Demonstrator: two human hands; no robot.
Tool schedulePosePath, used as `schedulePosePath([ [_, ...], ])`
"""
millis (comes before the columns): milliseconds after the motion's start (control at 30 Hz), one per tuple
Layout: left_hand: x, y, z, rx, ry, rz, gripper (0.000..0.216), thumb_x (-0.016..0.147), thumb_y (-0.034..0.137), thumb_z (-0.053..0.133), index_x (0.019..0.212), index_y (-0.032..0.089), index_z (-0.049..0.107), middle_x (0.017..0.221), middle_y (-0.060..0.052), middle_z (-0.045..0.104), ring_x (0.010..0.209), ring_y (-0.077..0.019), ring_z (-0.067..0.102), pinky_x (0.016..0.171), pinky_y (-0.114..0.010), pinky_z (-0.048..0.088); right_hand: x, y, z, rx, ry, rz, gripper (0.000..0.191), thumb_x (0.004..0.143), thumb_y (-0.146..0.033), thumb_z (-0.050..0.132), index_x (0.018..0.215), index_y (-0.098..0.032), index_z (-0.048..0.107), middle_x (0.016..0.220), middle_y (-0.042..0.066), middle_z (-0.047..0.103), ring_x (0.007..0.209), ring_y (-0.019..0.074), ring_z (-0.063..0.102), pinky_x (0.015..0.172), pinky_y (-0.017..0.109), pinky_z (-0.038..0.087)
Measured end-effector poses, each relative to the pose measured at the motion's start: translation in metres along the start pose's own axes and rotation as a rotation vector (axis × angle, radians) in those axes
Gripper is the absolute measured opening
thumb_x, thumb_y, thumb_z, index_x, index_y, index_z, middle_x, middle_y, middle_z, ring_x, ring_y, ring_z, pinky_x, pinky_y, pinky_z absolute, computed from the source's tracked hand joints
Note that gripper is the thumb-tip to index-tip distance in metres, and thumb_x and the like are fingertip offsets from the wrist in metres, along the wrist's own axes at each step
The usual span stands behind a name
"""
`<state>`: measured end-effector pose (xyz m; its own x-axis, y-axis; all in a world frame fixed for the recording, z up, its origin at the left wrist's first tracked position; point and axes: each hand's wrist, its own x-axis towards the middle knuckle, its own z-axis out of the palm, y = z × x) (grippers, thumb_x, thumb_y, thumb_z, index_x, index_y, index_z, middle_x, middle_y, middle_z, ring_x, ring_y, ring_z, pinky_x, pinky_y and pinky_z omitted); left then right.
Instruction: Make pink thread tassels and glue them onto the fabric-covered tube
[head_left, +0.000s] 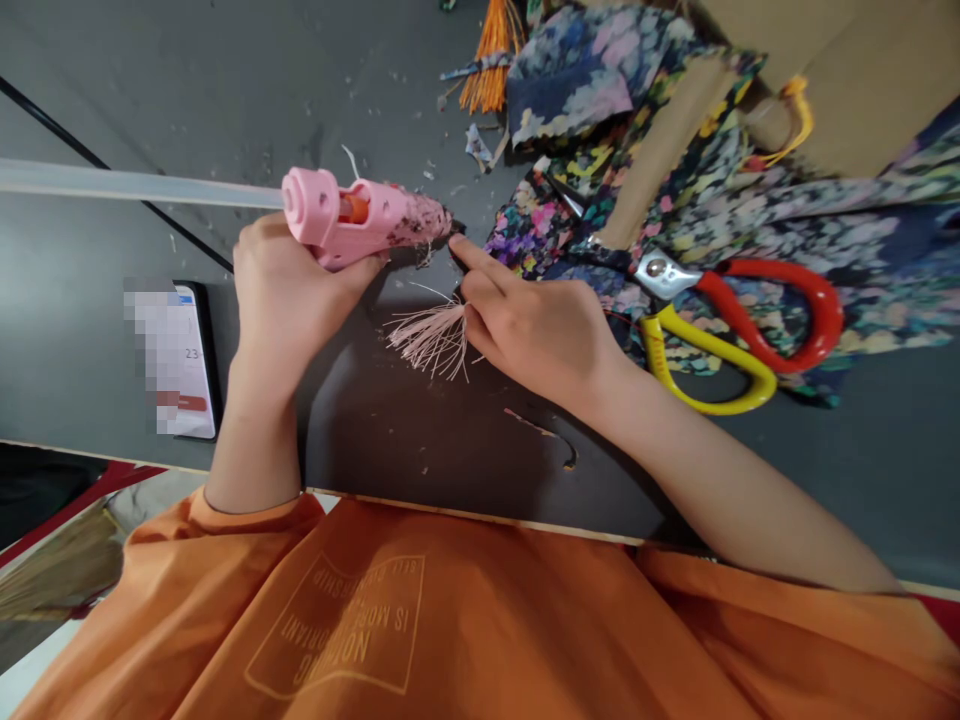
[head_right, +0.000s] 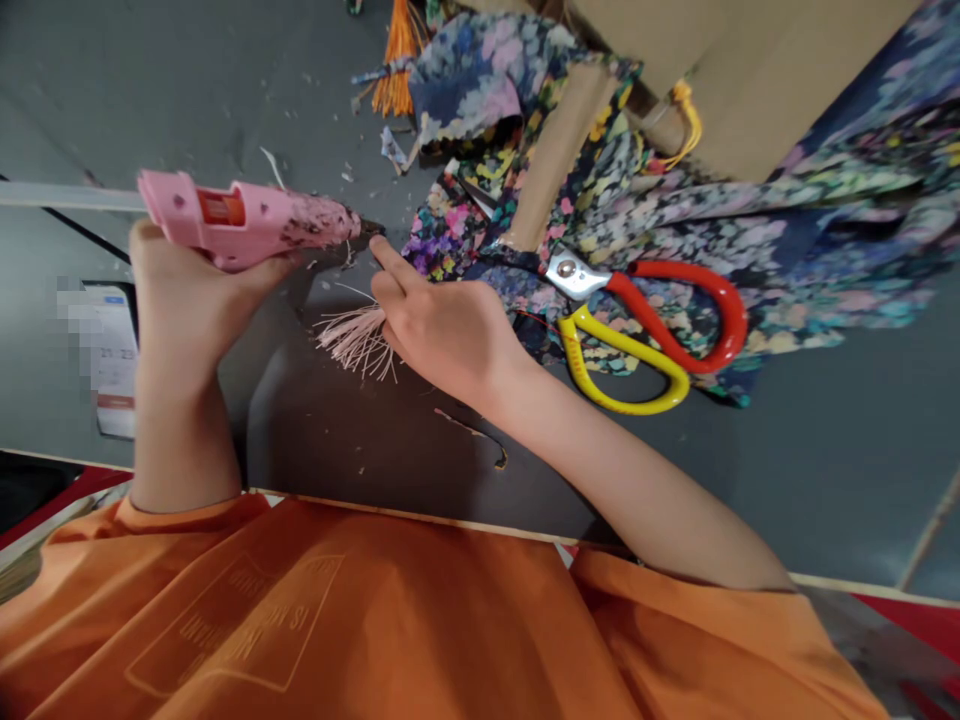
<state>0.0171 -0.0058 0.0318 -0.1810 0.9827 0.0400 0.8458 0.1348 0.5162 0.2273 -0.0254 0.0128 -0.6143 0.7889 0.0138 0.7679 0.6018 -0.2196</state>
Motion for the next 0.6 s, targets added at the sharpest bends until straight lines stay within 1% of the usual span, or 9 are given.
schedulePosePath([
  [67, 0.0004, -0.0011, -0.0013, -0.017, 0.007, 0.023, 0.033, 0.062, 0.040, 0.073, 0.070, 0.009, 0.067, 0.062, -0.002, 0.055, 0.061, -0.0101, 0.050, 0.068, -0.029, 0.046, 0.0004, -0.0005, -0.0001, -0.013, -0.005, 0.001, 0.026, 0.090, -0.016, 0.043, 0.107, -0.015, 0.063, 0.148, 0.008, 0.052, 0.050, 0.0127, 0.059, 0.041, 0.033, 0.021],
  [200, 0.0016, -0.0033, -0.0017, -0.073, 0.029, 0.057, 0.035, 0.059, 0.038, 0.072, 0.073, 0.006, 0.069, 0.058, 0.000, 0.050, 0.057, -0.0081, 0.044, 0.066, -0.029, 0.044, 0.0013, -0.0015, -0.0018, -0.024, -0.036, 0.003, 0.028, 0.091, -0.016, 0.040, 0.108, -0.012, 0.062, 0.148, 0.010, 0.052, 0.054, 0.0139, 0.061, 0.040, 0.033, 0.020],
  [300, 0.0027, -0.0041, 0.0000, -0.111, 0.054, 0.083, 0.035, 0.057, 0.036, 0.072, 0.073, 0.005, 0.069, 0.056, 0.001, 0.049, 0.056, -0.0077, 0.042, 0.066, -0.029, 0.044, 0.0001, -0.0008, -0.0015, -0.021, -0.041, 0.002, 0.029, 0.092, -0.016, 0.038, 0.109, -0.012, 0.062, 0.148, 0.010, 0.051, 0.057, 0.0139, 0.062, 0.040, 0.032, 0.022],
  [433, 0.0038, -0.0047, 0.0011, -0.124, 0.059, 0.073, 0.033, 0.056, 0.034, 0.072, 0.070, 0.004, 0.069, 0.057, -0.001, 0.053, 0.056, -0.0087, 0.044, 0.064, -0.029, 0.042, -0.0038, 0.0021, 0.0010, -0.014, 0.025, -0.040, 0.029, 0.095, -0.018, 0.036, 0.109, -0.013, 0.061, 0.147, 0.008, 0.053, 0.055, 0.0125, 0.061, 0.040, 0.032, 0.026],
  [500, 0.0040, -0.0058, 0.0012, -0.128, 0.067, 0.072, 0.033, 0.056, 0.033, 0.072, 0.071, 0.004, 0.068, 0.058, -0.001, 0.053, 0.056, -0.0081, 0.043, 0.064, -0.029, 0.042, -0.0058, 0.0034, 0.0007, 0.012, 0.051, -0.067, 0.029, 0.095, -0.017, 0.036, 0.107, -0.014, 0.062, 0.145, 0.007, 0.056, 0.057, 0.0125, 0.062, 0.042, 0.032, 0.031],
  [600, 0.0039, -0.0082, 0.0019, -0.120, 0.074, 0.074, 0.031, 0.056, 0.030, 0.073, 0.071, 0.004, 0.068, 0.060, -0.001, 0.054, 0.057, -0.0072, 0.042, 0.066, -0.029, 0.044, -0.0087, 0.0045, -0.0022, 0.059, 0.055, -0.073, 0.026, 0.094, -0.016, 0.040, 0.107, -0.014, 0.062, 0.140, 0.008, 0.060, 0.063, 0.0138, 0.066, 0.045, 0.031, 0.035],
])
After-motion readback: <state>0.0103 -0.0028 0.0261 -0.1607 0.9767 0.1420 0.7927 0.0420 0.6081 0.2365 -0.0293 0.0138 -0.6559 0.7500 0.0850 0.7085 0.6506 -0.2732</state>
